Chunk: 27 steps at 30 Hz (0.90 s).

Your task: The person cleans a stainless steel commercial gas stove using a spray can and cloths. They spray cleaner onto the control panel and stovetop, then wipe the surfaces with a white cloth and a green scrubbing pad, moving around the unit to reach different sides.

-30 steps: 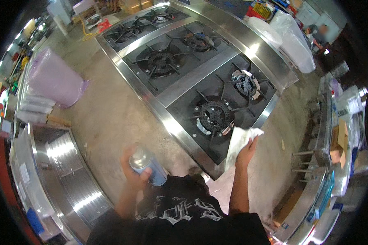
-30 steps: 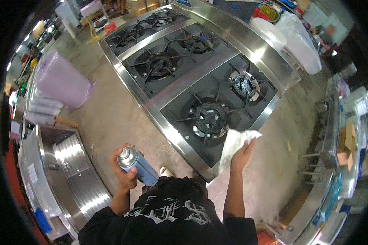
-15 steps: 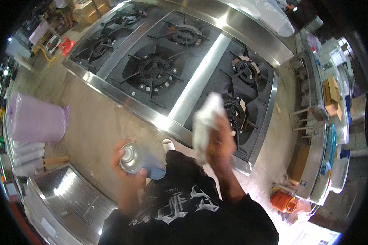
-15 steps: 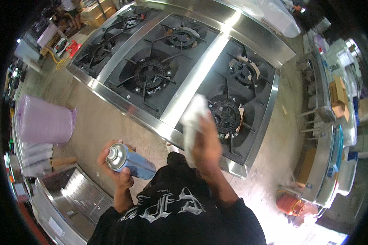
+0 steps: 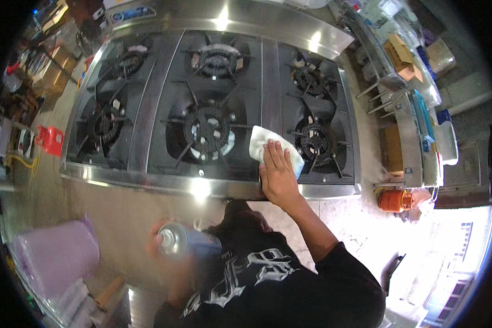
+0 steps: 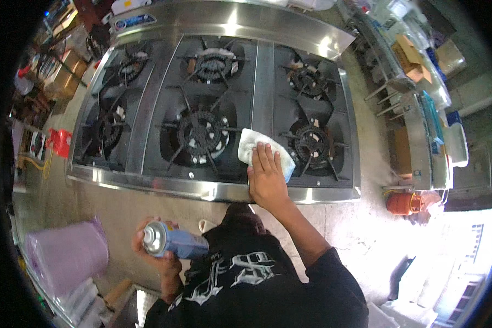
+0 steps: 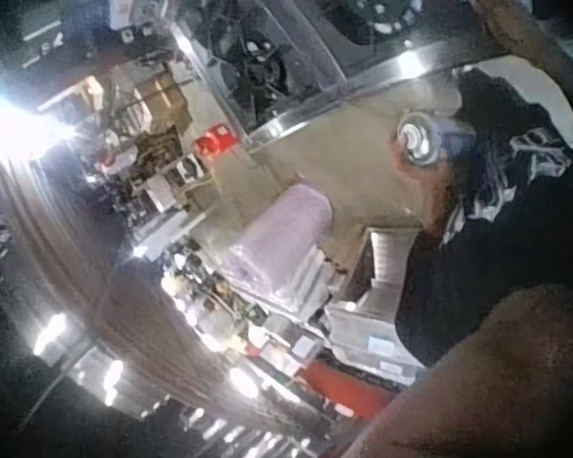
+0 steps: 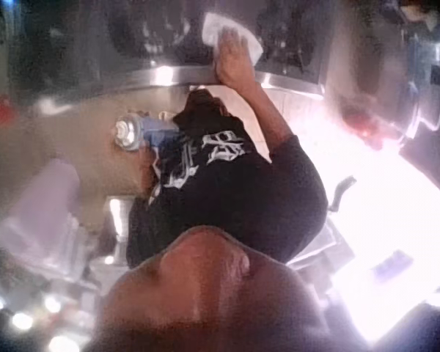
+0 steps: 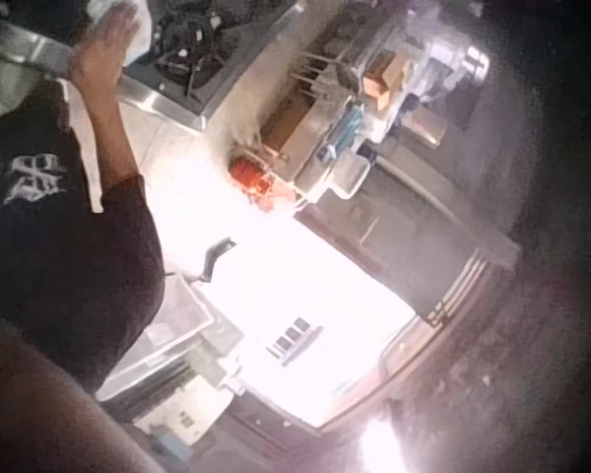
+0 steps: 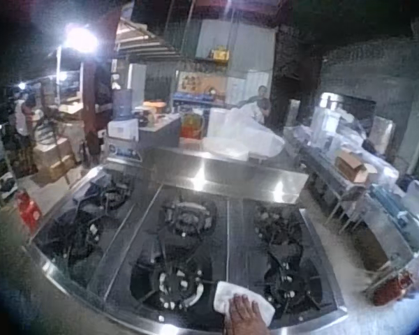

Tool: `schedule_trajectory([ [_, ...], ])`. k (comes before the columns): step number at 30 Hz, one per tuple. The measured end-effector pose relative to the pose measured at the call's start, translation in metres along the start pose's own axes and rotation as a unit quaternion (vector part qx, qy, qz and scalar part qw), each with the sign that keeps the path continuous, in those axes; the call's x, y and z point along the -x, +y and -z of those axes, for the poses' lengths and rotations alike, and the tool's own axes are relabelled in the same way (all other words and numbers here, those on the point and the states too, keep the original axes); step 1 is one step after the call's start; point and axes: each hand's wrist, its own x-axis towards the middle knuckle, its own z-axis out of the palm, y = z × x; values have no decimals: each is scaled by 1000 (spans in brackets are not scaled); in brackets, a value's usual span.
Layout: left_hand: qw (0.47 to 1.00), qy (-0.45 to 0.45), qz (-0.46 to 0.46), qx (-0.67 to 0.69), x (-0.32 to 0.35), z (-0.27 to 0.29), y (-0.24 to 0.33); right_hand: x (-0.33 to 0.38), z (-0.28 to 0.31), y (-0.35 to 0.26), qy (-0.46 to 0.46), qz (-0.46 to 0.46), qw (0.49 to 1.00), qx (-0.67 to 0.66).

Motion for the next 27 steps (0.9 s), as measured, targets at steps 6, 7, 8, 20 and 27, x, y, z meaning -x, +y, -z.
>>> schedule_trajectory([
  [6,989,-57,85,103,-31,55,7,-83,-24,30,4,-35,993,116],
  [7,990,-44,112,75,-36,59,5,-100,-27,39,0,-44,992,122],
  [8,989,-48,119,71,-42,65,3,-120,-28,51,-7,-48,990,132],
  [20,997,9,-5,-78,-128,44,-14,-367,-36,180,-112,-78,973,189],
  [27,999,-43,-27,5,-172,30,-29,-427,-28,199,-128,-107,972,167],
])
